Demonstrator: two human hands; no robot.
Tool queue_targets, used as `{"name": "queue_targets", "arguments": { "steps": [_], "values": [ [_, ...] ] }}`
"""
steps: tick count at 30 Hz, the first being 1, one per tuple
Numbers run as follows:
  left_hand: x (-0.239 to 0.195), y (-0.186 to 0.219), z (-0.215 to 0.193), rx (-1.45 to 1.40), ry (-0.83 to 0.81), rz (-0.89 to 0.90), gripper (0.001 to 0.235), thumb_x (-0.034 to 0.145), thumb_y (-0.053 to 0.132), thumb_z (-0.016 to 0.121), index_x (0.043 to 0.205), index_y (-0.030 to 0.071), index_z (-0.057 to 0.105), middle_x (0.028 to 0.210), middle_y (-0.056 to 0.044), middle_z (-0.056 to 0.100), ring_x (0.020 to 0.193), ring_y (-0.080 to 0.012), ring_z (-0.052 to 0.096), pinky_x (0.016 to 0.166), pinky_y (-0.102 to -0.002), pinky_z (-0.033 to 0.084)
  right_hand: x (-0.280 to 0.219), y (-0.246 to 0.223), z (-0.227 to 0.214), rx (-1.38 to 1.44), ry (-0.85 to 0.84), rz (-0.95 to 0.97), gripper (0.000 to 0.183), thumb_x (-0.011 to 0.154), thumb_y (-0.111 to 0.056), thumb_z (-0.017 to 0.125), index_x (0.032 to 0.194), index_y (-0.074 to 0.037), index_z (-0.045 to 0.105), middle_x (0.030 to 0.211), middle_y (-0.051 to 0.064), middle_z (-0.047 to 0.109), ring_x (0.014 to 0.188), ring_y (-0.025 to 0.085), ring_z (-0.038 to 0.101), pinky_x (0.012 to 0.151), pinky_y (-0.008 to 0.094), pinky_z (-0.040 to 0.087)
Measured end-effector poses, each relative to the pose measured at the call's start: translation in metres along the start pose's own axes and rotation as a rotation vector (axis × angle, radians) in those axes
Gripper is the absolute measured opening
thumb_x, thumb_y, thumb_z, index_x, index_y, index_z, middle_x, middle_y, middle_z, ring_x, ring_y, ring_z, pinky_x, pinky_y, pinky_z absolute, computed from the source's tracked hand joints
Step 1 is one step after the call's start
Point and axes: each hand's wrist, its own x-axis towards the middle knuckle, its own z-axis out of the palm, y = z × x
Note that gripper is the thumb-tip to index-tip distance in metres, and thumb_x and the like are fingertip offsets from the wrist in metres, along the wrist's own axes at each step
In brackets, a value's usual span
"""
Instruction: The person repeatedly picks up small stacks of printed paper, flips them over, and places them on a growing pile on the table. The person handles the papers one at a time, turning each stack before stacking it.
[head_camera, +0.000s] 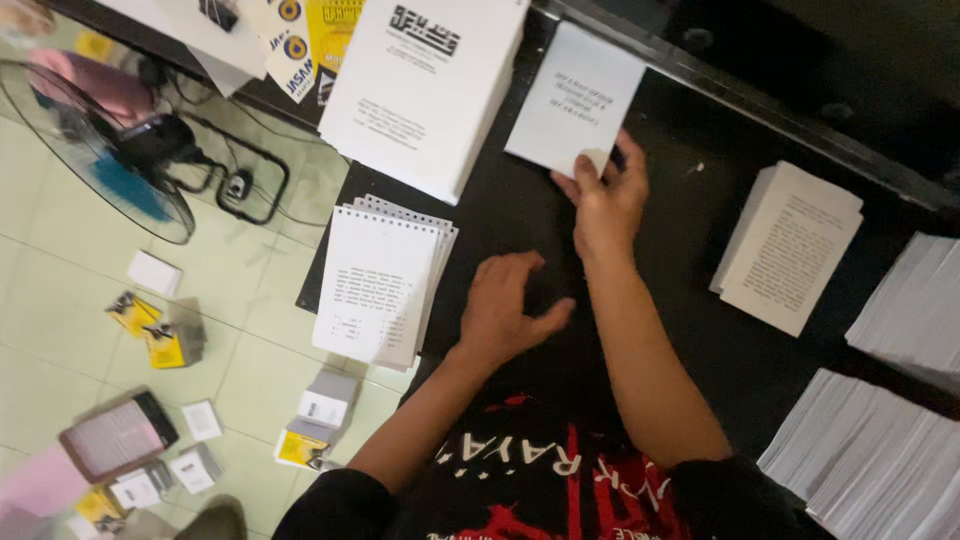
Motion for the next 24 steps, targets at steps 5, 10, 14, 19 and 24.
{"name": "queue_targets", "arguments": {
  "steps": [5, 10, 14, 19, 24],
  "values": [
    [0.008, 0.011, -0.008, 0.043, 0.005, 0.012, 0.062, 0.079, 0.055, 0.078, 0.115, 0.006, 0.066, 0.104, -0.011, 0.070, 0.097, -0.0294, 0.068, 0.098, -0.046, 0.046, 0.032, -0.012, 0.009, -0.084, 0.101, 0.066, 0.059, 0.093, 0.000, 0.068, 0.146, -0.012, 0.046, 0.122, 0.019, 0.065, 0.105, 0.032, 0.074, 0.083, 0.048, 0.072],
    [0.015, 0.010, -0.014, 0.066, -0.127, -0.057, 0.066, 0.080, 0.064, 0.068, 0.117, 0.009, 0.069, 0.115, -0.007, 0.073, 0.099, -0.0280, 0.066, 0.103, -0.044, 0.038, 0.039, -0.016, 0.019, -0.128, 0.147, 0.049, 0.057, 0.090, 0.005, 0.068, 0.142, -0.014, 0.054, 0.128, 0.015, 0.074, 0.108, 0.027, 0.077, 0.076, 0.041, 0.071],
    [0.012, 0.014, -0.017, 0.082, -0.054, 0.022, 0.064, 0.082, 0.061, 0.070, 0.114, 0.006, 0.071, 0.106, -0.005, 0.073, 0.093, -0.0272, 0.065, 0.098, -0.042, 0.041, 0.028, -0.028, 0.024, -0.194, 0.218, 0.114, 0.057, 0.091, 0.000, 0.066, 0.145, -0.015, 0.052, 0.131, 0.013, 0.072, 0.115, 0.026, 0.073, 0.081, 0.040, 0.071],
    [0.019, 0.013, -0.017, 0.126, -0.096, 0.010, 0.065, 0.083, 0.065, 0.066, 0.114, 0.009, 0.072, 0.108, -0.004, 0.074, 0.094, -0.0258, 0.064, 0.098, -0.041, 0.040, 0.037, -0.017, 0.016, -0.125, 0.225, 0.122, 0.069, 0.085, -0.004, 0.073, 0.148, -0.015, 0.048, 0.130, 0.016, 0.072, 0.113, 0.029, 0.074, 0.079, 0.042, 0.069],
    [0.018, 0.014, -0.016, 0.133, -0.100, 0.022, 0.062, 0.084, 0.064, 0.067, 0.111, 0.009, 0.073, 0.100, -0.002, 0.073, 0.092, -0.0248, 0.063, 0.098, -0.041, 0.039, 0.028, -0.035, 0.031, -0.213, 0.209, 0.139, 0.058, 0.093, -0.002, 0.067, 0.147, -0.016, 0.051, 0.130, 0.012, 0.074, 0.114, 0.026, 0.074, 0.080, 0.037, 0.070]
  ]
}}
